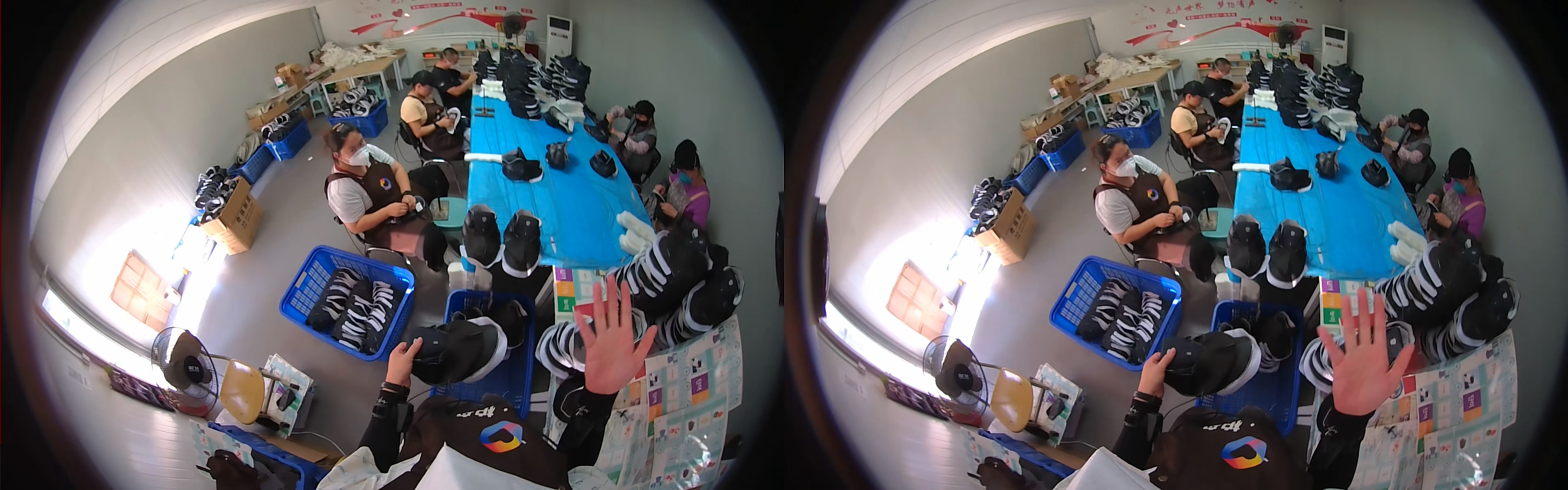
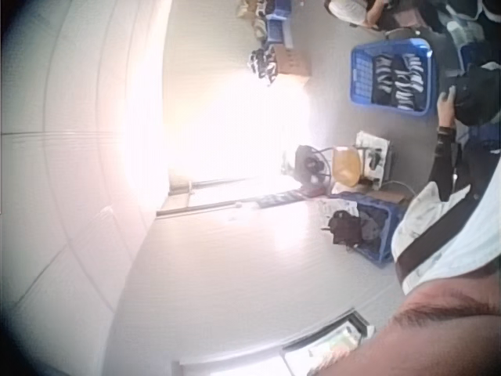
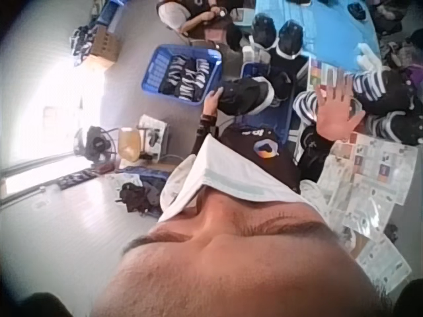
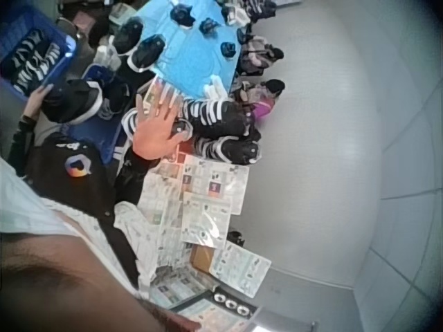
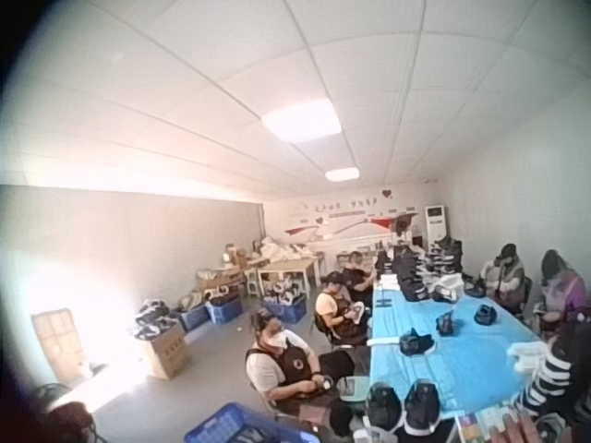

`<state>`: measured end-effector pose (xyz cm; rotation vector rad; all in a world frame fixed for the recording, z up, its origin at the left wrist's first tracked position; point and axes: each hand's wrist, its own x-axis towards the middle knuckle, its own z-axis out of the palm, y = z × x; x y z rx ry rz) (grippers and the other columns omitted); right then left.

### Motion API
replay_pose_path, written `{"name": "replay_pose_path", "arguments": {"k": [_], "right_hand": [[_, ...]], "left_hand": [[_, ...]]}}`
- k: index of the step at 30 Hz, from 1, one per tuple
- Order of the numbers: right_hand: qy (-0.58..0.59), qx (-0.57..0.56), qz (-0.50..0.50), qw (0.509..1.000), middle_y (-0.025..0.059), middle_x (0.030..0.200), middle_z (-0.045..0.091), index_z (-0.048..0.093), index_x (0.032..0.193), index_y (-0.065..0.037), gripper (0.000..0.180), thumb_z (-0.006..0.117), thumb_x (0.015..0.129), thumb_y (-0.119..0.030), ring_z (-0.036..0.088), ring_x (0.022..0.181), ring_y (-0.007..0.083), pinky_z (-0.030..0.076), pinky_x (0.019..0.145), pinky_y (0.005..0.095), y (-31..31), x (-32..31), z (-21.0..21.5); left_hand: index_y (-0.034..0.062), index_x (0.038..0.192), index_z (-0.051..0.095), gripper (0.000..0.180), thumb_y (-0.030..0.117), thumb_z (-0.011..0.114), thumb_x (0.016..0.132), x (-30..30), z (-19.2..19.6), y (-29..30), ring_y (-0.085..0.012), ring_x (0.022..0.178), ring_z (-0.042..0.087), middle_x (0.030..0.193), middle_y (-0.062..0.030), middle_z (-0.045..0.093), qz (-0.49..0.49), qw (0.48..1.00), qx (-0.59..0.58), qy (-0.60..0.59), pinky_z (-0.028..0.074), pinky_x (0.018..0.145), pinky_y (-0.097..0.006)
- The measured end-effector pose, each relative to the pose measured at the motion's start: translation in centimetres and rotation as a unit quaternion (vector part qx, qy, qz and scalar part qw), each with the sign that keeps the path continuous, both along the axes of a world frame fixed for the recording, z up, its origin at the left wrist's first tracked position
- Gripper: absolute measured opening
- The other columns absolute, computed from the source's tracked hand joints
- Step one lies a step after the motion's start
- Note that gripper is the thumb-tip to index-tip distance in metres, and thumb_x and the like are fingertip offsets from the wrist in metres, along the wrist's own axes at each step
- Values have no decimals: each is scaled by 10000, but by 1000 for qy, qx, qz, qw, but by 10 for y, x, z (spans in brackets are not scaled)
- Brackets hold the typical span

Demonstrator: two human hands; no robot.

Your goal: The person cleans shoe components using a specialized air-powered cleaning tool. They pick up a shoe upper from a basket, hold it against the workbench, and spray compressed air inside and around the outer surfaces to remove debris before placing the cleaned component into a separate basket and moving a large box.

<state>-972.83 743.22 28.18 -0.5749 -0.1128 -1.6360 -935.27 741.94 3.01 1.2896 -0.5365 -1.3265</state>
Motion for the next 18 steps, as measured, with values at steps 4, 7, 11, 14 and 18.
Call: {"name": "replay_pose_path", "arguments": {"k": [4,7,11,14,18], "right_hand": [[283,-92,283,912,236,781,714,683,1134,92,1091,20,986,-761,721,908,433,106,1225,670,-1,-20,-32],[531,-91,399,742,156,788,708,681,1087,76,1068,30,987,-765,729,890,294,39,1271,523,-1,4,-13],[600,-1,232,766,69,602,607,655,852,0,915,83,1047,-687,656,622,220,219,1241,490,-30,31,-24],[618,54,190,761,50,559,563,649,795,-5,902,113,1059,-681,607,573,182,523,862,336,-48,39,-7],[657,57,246,711,59,522,568,661,767,18,861,183,1091,-620,625,559,171,509,667,291,-32,29,-16]], "left_hand": [[16,999,696,250,252,764,951,5,-13,8,-101,867,671,969,-39,730,8,1000,-1,-5,510,774,-248],[31,994,697,217,237,754,957,4,-23,-4,-101,870,657,963,-21,718,15,1000,-18,7,511,807,-263],[73,901,665,176,216,744,964,6,-13,-15,-87,862,625,934,7,687,-2,999,-38,17,493,799,-254],[35,991,690,211,246,698,990,13,-12,-14,-149,919,695,1005,-57,728,-11,999,-50,10,528,843,-290],[18,1076,688,238,236,711,985,3,-33,-12,-168,955,705,1060,-74,739,-1,999,-12,36,533,872,-290]]}}
